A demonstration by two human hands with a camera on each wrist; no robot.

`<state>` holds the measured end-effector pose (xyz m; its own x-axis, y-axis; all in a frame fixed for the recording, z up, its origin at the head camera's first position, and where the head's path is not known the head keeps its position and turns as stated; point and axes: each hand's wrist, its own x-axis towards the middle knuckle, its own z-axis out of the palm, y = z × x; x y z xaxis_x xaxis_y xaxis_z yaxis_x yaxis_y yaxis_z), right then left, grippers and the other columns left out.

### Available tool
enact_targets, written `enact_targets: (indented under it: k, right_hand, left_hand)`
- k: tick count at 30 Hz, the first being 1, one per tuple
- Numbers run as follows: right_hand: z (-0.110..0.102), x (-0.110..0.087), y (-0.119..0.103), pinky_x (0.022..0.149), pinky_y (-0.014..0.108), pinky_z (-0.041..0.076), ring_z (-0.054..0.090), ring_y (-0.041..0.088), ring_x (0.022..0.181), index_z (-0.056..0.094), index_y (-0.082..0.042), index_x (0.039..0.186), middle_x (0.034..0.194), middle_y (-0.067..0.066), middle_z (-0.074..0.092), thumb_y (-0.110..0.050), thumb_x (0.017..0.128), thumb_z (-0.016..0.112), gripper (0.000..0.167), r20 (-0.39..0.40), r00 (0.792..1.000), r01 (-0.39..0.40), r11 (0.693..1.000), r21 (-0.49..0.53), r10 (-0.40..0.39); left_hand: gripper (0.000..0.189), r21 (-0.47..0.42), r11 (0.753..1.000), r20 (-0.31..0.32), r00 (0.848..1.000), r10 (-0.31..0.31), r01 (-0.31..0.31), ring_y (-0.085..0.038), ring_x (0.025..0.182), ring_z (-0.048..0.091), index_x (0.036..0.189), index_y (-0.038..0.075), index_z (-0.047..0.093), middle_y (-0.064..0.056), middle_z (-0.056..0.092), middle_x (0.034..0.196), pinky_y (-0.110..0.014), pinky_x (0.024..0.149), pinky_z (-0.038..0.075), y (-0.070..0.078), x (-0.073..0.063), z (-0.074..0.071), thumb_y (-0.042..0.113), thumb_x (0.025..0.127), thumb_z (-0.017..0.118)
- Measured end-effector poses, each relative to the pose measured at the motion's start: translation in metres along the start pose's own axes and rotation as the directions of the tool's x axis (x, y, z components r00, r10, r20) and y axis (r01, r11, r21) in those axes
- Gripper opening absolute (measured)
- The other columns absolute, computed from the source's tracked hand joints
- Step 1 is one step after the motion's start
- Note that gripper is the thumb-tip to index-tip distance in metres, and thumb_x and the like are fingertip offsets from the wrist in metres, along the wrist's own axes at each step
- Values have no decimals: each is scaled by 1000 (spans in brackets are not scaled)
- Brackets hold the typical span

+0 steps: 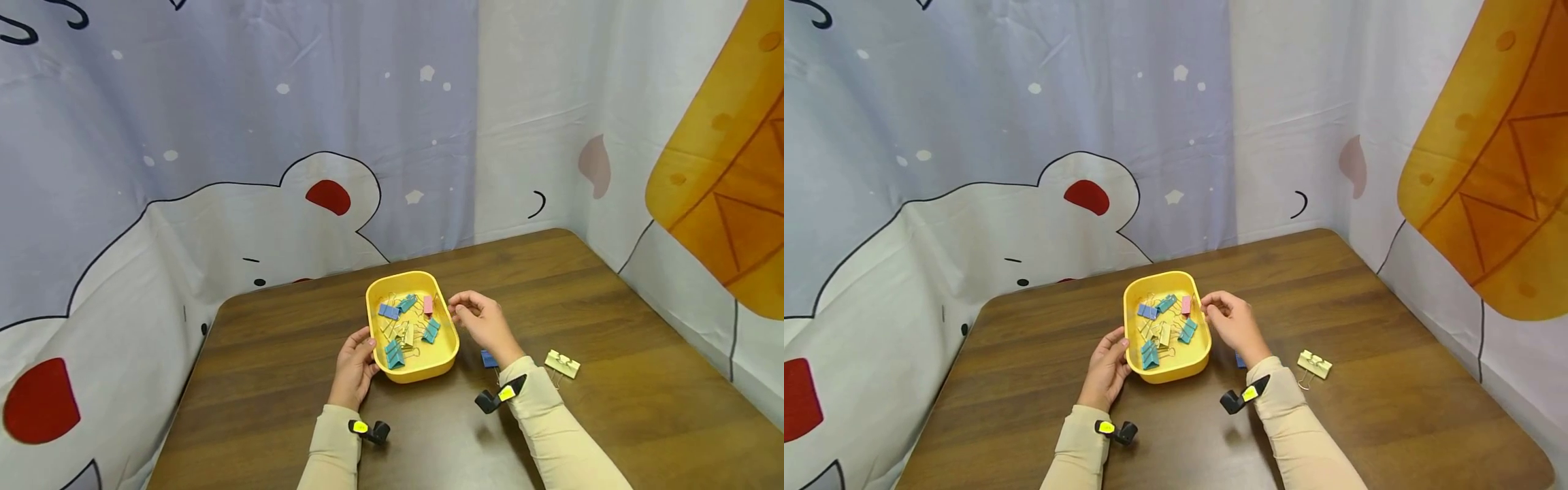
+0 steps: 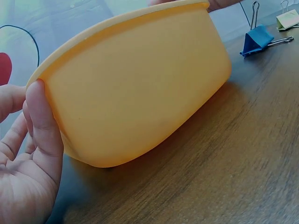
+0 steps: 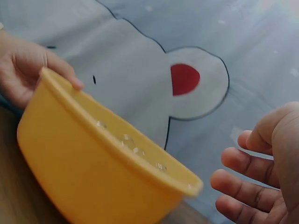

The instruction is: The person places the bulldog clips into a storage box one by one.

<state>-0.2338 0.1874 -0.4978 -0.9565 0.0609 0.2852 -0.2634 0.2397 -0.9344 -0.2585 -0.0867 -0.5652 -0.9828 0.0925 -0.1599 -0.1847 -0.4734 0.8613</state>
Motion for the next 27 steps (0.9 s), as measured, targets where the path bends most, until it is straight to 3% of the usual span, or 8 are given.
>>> enact_targets:
  k: [5, 8, 14, 17, 21, 24, 27]
  right_hand:
    - [-18, -13, -14, 65, 26, 56, 68, 42, 85, 63, 13, 112, 106, 34, 66, 4, 99, 54, 18, 8, 1000, -12, 1000, -21, 12]
    - [-27, -19, -20, 64, 27, 56, 69, 38, 81, 63, 14, 111, 104, 33, 67, 6, 98, 55, 17, -12, 1000, 4, 999, -32, -4]
    - [-42, -27, -17, 64, 37, 59, 68, 42, 80, 64, 13, 110, 100, 27, 69, 5, 98, 56, 17, -53, 999, 7, 999, -54, -10]
    - [-48, -33, -16, 63, 34, 58, 69, 35, 78, 65, 12, 109, 100, 25, 70, 4, 98, 57, 16, -64, 998, -9, 997, -83, 3]
    - [-55, -38, 1, 61, 35, 58, 67, 31, 70, 65, 11, 108, 99, 26, 70, 4, 98, 57, 15, -76, 997, -23, 995, -96, 16]
    - [-60, -40, 21, 59, 38, 58, 66, 35, 66, 65, 10, 109, 98, 26, 69, 3, 98, 57, 15, -83, 996, -35, 995, -95, 27]
    - [-63, -41, 36, 58, 34, 57, 65, 32, 63, 65, 9, 111, 99, 27, 69, -1, 99, 59, 16, -88, 995, -53, 993, -108, 44]
  left_hand:
    - [35, 3, 1000, 5, 1000, 14, -14, -10, 68, 59, 136, -2, 47, -10, 60, 106, -19, 50, 51, 1, 0, -1, 2, 102, 55]
    - [35, 1, 1000, 10, 1000, 22, -22, -10, 69, 59, 135, -2, 47, -10, 60, 106, -20, 50, 52, 0, 0, -1, 2, 102, 56]
    - [33, 4, 1000, 20, 1000, 19, -19, -11, 70, 59, 134, 1, 49, -10, 60, 107, -20, 51, 53, -2, 0, -2, 3, 101, 56]
    - [34, 4, 1000, 4, 1000, 2, -2, -10, 70, 59, 135, 1, 49, -9, 60, 107, -20, 51, 52, 0, -1, -1, 3, 101, 57]
    - [36, 13, 1000, -9, 1000, -5, 5, -10, 69, 58, 137, 0, 47, -9, 60, 107, -19, 50, 51, 1, -1, 1, 3, 102, 57]
    - [35, 11, 1000, -12, 1000, -6, 6, -10, 69, 58, 136, 1, 48, -10, 60, 108, -19, 50, 51, 1, 0, 0, 3, 102, 57]
    - [33, 12, 1000, -11, 1000, -3, 4, -11, 70, 58, 134, 2, 50, -10, 60, 109, -19, 50, 52, 0, -1, 0, 3, 102, 57]
